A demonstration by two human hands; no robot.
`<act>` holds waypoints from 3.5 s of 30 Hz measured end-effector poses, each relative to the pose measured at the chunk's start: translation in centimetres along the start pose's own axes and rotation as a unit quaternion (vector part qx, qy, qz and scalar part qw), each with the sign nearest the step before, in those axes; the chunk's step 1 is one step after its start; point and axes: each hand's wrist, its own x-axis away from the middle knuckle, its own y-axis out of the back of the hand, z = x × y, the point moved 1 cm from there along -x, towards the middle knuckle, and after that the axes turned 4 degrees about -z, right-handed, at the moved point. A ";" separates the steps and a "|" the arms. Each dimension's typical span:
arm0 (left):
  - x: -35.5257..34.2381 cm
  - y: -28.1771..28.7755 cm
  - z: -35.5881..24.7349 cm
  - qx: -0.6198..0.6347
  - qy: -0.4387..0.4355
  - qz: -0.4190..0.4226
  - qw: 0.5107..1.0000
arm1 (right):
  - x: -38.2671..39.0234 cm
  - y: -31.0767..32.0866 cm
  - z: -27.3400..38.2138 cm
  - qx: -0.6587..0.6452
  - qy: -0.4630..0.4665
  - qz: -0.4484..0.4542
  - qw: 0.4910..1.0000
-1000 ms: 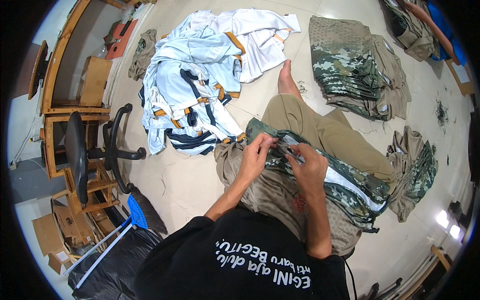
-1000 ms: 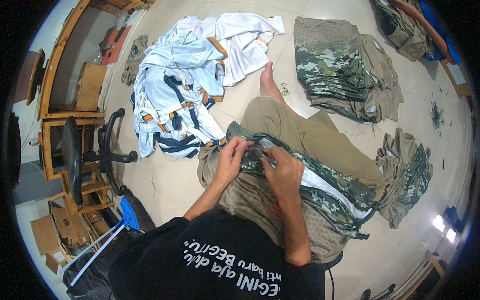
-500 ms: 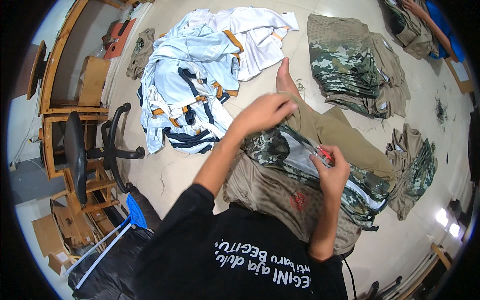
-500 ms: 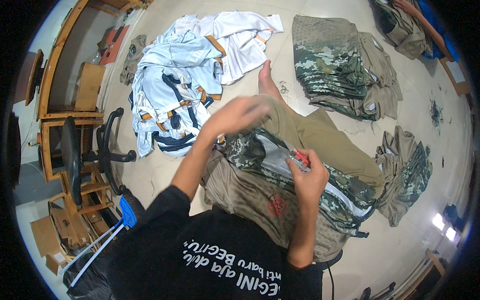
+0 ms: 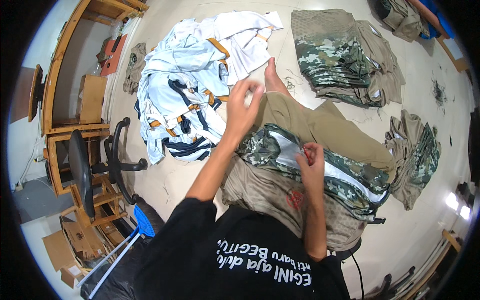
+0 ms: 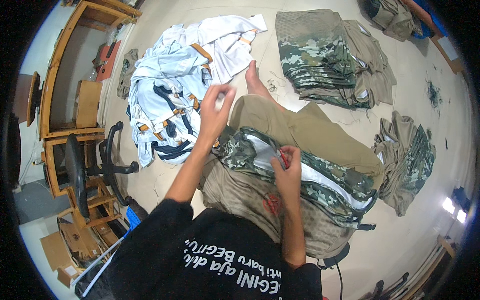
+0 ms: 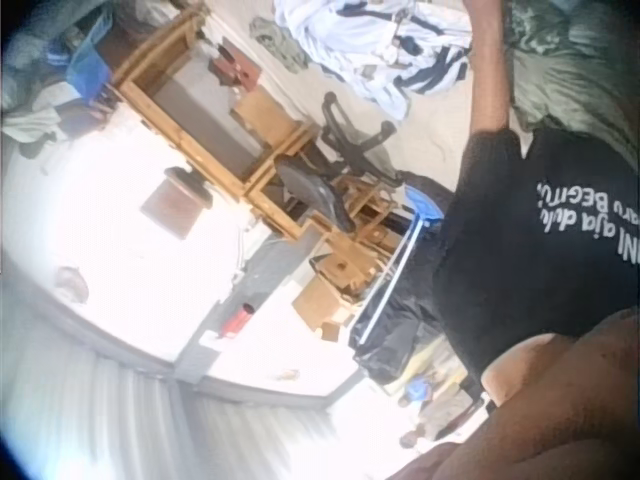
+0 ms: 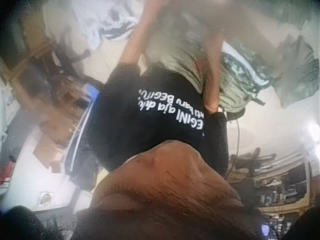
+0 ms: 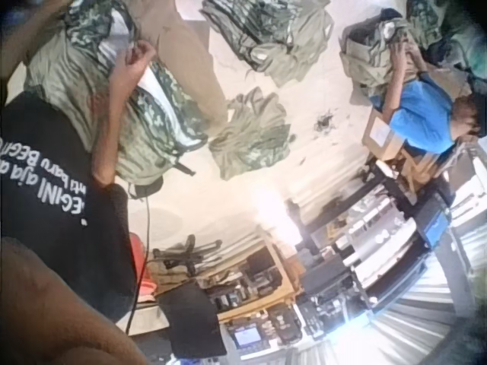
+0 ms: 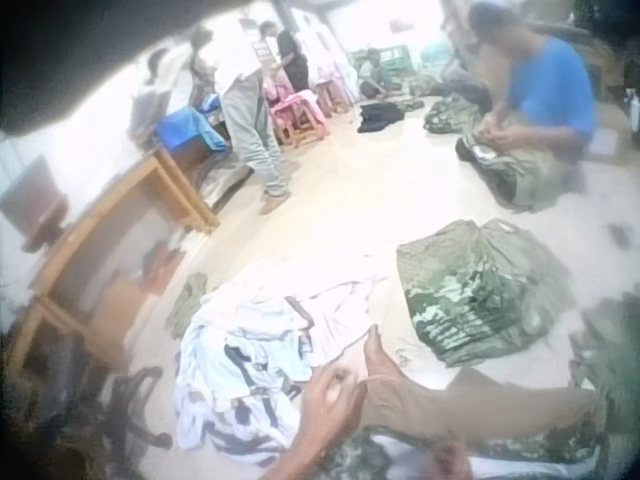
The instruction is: The person sits on the floor and uses red-handled scissors to cut a camouflage-patterned garment. They repeatedly trim the edges and remove a white inner lining or patch from the fabric.
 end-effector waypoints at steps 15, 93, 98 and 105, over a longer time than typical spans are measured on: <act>13.3 1.4 0.1 0.001 0.031 0.037 0.999 | 2.0 -1.4 5.0 0.201 0.168 0.006 0.965; 4.2 1.5 3.5 0.142 0.306 0.307 0.890 | -0.7 -2.7 4.3 0.109 0.129 0.000 0.986; 4.1 1.5 3.1 0.169 0.321 0.303 0.881 | -0.6 -3.4 4.1 0.134 0.116 0.034 0.984; 4.2 1.7 2.3 0.173 0.322 0.301 0.881 | -1.0 -4.2 3.7 0.114 0.112 0.036 0.986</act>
